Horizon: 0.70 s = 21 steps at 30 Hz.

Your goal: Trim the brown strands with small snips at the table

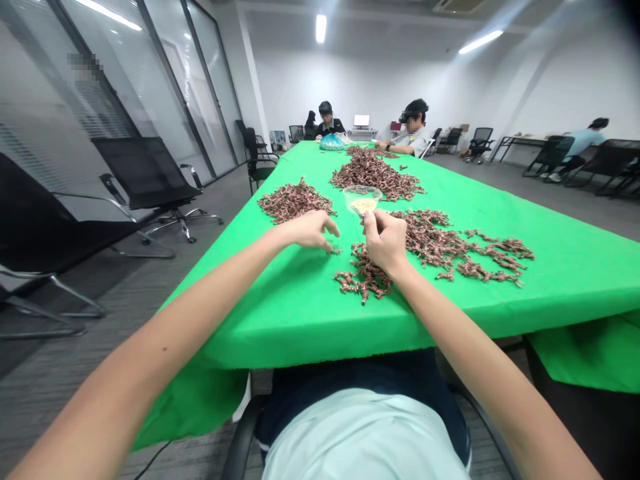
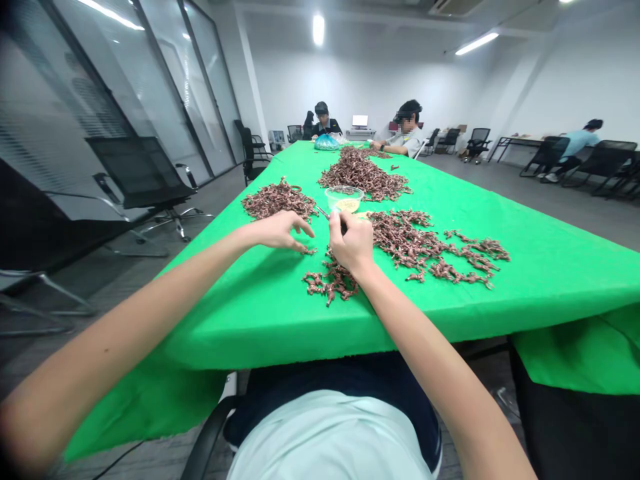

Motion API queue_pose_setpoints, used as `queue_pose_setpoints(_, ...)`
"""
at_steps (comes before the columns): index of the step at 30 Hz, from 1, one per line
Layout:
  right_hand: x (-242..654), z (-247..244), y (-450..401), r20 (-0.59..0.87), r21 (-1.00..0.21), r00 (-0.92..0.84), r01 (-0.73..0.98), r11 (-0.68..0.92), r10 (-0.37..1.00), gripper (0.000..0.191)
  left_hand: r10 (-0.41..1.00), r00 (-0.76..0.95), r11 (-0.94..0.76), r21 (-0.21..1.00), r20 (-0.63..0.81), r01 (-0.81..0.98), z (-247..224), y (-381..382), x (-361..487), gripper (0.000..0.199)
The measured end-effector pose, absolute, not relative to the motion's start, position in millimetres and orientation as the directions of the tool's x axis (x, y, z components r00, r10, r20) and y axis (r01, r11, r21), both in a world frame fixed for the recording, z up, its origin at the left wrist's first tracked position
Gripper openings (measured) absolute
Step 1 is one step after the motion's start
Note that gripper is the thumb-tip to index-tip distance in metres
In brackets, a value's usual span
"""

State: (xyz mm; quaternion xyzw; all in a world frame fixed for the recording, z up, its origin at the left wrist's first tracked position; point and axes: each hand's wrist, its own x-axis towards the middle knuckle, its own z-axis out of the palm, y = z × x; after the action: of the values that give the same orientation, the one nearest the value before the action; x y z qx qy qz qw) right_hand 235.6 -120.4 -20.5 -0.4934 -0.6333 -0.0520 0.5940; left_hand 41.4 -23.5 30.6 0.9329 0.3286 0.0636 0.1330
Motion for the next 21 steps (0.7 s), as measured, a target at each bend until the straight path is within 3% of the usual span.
queue_pose_setpoints(2, 235.5, -20.5, -120.4, 0.803, -0.520, 0.191, 0.687, 0.507, 0.565, 0.047, 0.554, 0.832, -0.795, 0.280, -0.028, 0.539, 21.9, -25.8, 41.6, 0.043)
queue_pose_setpoints(4, 235.2, -20.7, -120.4, 0.803, -0.521, 0.190, 0.686, 0.509, 0.565, 0.046, 0.514, 0.858, -0.813, 0.311, -0.014, 0.493, 14.2, -27.6, 39.7, 0.028)
queue_pose_setpoints(7, 234.9, -20.9, -120.5, 0.801, -0.520, 0.185, 0.685, 0.510, 0.569, 0.046, 0.509, 0.856, -0.806, 0.398, 0.091, 0.438, 4.3, -30.1, 35.5, 0.007)
queue_pose_setpoints(9, 235.0, -21.3, -120.4, 0.799, -0.521, 0.183, 0.686, 0.509, 0.572, 0.046, 0.535, 0.826, -0.770, 0.505, 0.179, 0.389, -1.2, -31.3, 33.3, 0.006)
queue_pose_setpoints(14, 235.7, -21.7, -120.0, 0.793, -0.523, 0.176, 0.688, 0.503, 0.584, 0.046, 0.684, 0.681, -0.429, 0.899, 0.260, 0.088, -5.5, -38.8, 32.2, 0.028)
queue_pose_setpoints(16, 235.6, -21.2, -120.3, 0.793, -0.519, 0.166, 0.688, 0.507, 0.587, 0.046, 0.717, 0.646, -0.294, 0.954, 0.262, -0.060, -2.8, -45.2, 33.2, 0.033)
queue_pose_setpoints(21, 233.5, -19.6, -122.9, 0.795, -0.498, 0.116, 0.686, 0.531, 0.596, 0.044, 0.737, 0.616, -0.118, 0.950, 0.279, -0.289, 3.5, -57.6, 38.6, 0.027)
